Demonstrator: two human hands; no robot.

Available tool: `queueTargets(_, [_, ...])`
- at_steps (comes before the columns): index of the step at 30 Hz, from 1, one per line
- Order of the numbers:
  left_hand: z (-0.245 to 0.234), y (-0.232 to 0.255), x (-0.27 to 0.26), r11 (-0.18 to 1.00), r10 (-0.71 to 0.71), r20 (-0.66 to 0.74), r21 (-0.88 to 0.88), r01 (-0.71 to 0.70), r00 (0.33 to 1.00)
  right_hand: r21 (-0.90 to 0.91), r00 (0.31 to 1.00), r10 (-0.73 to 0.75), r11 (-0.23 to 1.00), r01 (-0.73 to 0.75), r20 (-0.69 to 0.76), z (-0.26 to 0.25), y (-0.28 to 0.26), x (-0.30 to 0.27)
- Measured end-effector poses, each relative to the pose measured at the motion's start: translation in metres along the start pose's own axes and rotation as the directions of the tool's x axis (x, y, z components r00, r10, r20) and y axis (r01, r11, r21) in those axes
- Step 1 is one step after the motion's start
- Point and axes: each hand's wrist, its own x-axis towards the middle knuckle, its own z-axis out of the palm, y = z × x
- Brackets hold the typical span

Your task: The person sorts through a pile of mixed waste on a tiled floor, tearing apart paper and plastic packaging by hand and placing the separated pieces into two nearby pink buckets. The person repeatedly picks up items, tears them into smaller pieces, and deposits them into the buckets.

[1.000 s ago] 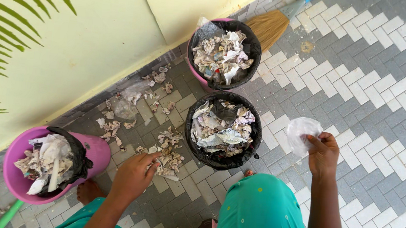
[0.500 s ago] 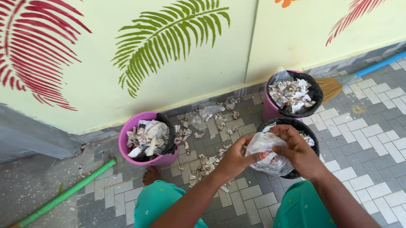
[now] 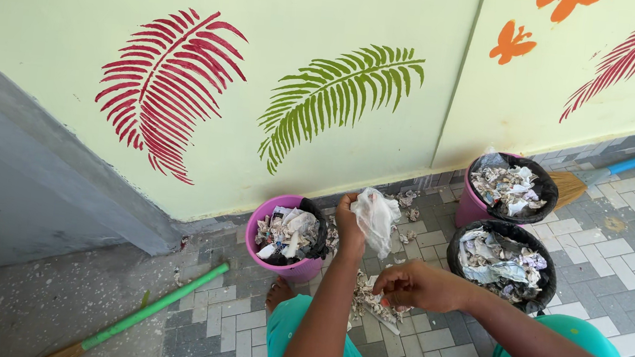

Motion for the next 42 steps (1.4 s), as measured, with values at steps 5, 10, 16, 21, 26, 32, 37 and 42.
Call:
queueTargets(5, [0.011, -0.007, -0.002, 0.955, -0.169, 0.365, -0.170, 0.244, 0.916, 0.127, 0.687, -0.069, 0.965, 0.230, -0.723, -0.059, 0.050, 0.029])
queueTargets(10, [0.034, -0.013, -0.016, 0.939, -0.212, 0.343, -0.189, 0.289, 0.915, 0.222, 0.685, -0.267, 0.814, 0.537, -0.677, -0.099, 0.080, 0.037])
queueTargets(16, [0.050, -0.027, 0.011, 0.903, -0.144, 0.421, -0.315, 0.293, 0.896, 0.063, 0.692, -0.212, 0.935, 0.350, -0.690, -0.094, 0.090, 0.069])
queueTargets(21, [0.063, -0.019, 0.024, 0.966, -0.260, 0.069, 0.028, 0.259, 0.963, 0.096, 0.493, -0.129, 0.909, 0.405, -0.860, -0.136, 0.121, 0.091])
queueTargets(26, [0.053, -0.016, 0.035, 0.951, -0.300, -0.085, 0.050, 0.305, 0.950, 0.147, 0.306, -0.018, 0.848, 0.510, -0.952, -0.163, 0.144, 0.101])
queueTargets(32, [0.005, -0.014, 0.056, 0.969, -0.225, -0.177, -0.148, 0.200, 0.958, 0.204, 0.082, 0.194, 0.777, 0.595, -0.978, -0.192, 0.165, 0.087])
queueTargets(37, [-0.005, 0.002, 0.048, 0.994, -0.111, -0.134, -0.027, 0.108, 0.985, 0.410, 0.164, 0.394, 0.699, 0.586, -0.905, -0.212, 0.189, 0.069])
queueTargets(42, [0.033, -0.024, 0.011, 0.411, 0.493, 0.463, 0.623, -0.666, 0.737, 0.502, 0.403, 0.325, 0.707, 0.498, -0.856, -0.185, 0.183, 0.084])
